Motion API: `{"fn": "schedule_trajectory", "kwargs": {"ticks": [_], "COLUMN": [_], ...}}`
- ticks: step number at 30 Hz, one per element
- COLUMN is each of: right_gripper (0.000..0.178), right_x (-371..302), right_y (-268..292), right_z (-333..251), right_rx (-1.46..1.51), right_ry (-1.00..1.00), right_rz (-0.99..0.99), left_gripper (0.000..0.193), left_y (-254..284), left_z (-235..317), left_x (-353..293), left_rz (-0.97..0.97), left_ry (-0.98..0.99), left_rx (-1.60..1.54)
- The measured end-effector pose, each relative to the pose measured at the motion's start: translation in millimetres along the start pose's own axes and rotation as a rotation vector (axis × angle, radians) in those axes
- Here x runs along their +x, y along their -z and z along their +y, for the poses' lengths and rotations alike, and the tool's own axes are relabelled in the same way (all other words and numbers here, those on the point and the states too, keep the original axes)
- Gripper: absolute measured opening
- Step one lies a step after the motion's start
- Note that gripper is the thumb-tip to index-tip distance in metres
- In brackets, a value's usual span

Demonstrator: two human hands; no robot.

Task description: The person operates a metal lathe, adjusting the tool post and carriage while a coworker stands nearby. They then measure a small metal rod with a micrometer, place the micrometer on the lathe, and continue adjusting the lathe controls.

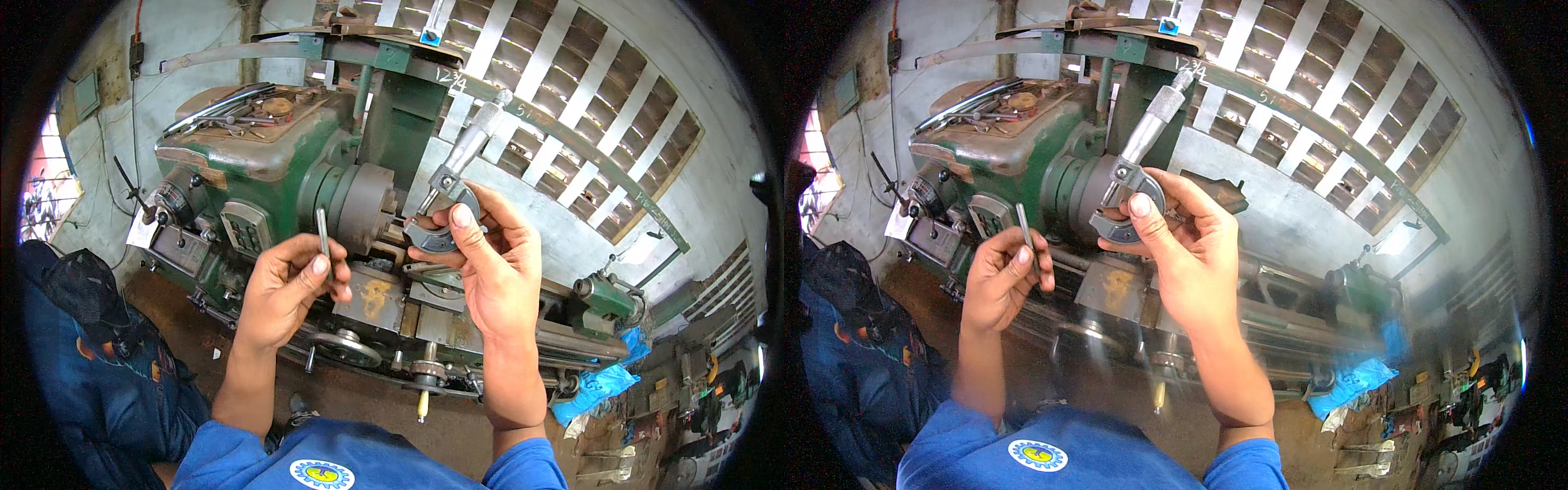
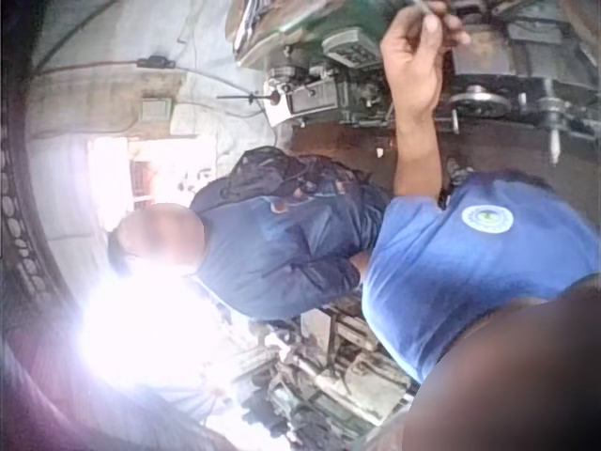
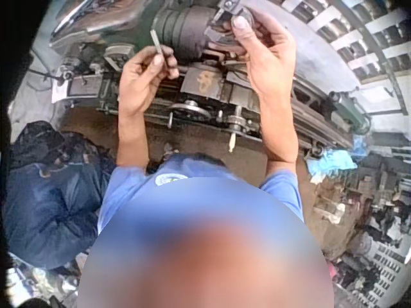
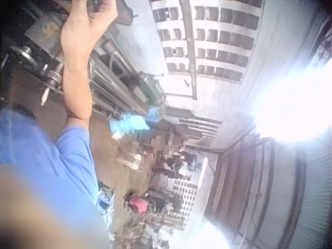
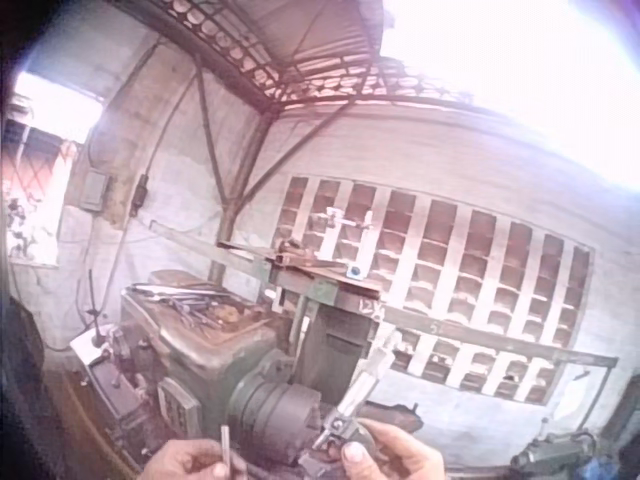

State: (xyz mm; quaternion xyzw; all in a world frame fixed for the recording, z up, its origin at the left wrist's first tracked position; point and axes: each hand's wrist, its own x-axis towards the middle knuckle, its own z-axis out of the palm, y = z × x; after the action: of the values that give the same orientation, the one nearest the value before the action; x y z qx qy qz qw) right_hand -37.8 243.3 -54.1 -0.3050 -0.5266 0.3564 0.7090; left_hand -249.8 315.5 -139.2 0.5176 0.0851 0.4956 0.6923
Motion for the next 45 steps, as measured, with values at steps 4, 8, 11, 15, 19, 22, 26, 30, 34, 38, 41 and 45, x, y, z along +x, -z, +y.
{"fn": "schedule_trajectory", "kwargs": {"ticks": [4,8,11,15,19,22,26,30,34,38,41,45], "right_gripper": [0.030,0.030,0.030,0.027,0.027,0.037,0.041,0.037,0.036,0.034,0.034,0.032], "right_x": [-14,-22,-30,-43,-55,-57,-57,-52,-52,-51,-51,-53], "right_y": [-10,-22,-36,-63,-74,-62,-47,-45,-44,-43,-43,-43], "right_z": [-12,-13,-1,30,46,41,32,33,36,37,38,37], "right_rx": [-0.026,0.048,0.121,0.066,0.160,-0.003,0.178,0.128,0.080,0.093,0.100,0.098], "right_ry": [0.004,0.005,0.054,0.195,0.102,0.123,0.213,0.281,0.309,0.316,0.315,0.327], "right_rz": [0.019,-0.007,0.033,0.163,0.182,0.171,0.211,0.207,0.228,0.246,0.265,0.275], "left_gripper": [0.023,0.028,0.027,0.020,0.021,0.020,0.021,0.021,0.023,0.020,0.020,0.023], "left_y": [-19,-32,-51,-75,-68,-54,-49,-51,-51,-52,-53,-54], "left_z": [15,29,34,26,25,29,29,27,26,22,21,22], "left_x": [8,15,11,-2,-1,-1,-3,-2,0,2,3,1], "left_rz": [-0.018,-0.060,0.070,0.346,0.431,0.431,0.414,0.389,0.369,0.377,0.376,0.361], "left_ry": [-0.087,-0.183,-0.350,-0.526,-0.576,-0.529,-0.495,-0.463,-0.471,-0.477,-0.499,-0.489], "left_rx": [0.080,0.121,0.207,0.311,0.392,0.389,0.385,0.347,0.364,0.324,0.349,0.406]}}
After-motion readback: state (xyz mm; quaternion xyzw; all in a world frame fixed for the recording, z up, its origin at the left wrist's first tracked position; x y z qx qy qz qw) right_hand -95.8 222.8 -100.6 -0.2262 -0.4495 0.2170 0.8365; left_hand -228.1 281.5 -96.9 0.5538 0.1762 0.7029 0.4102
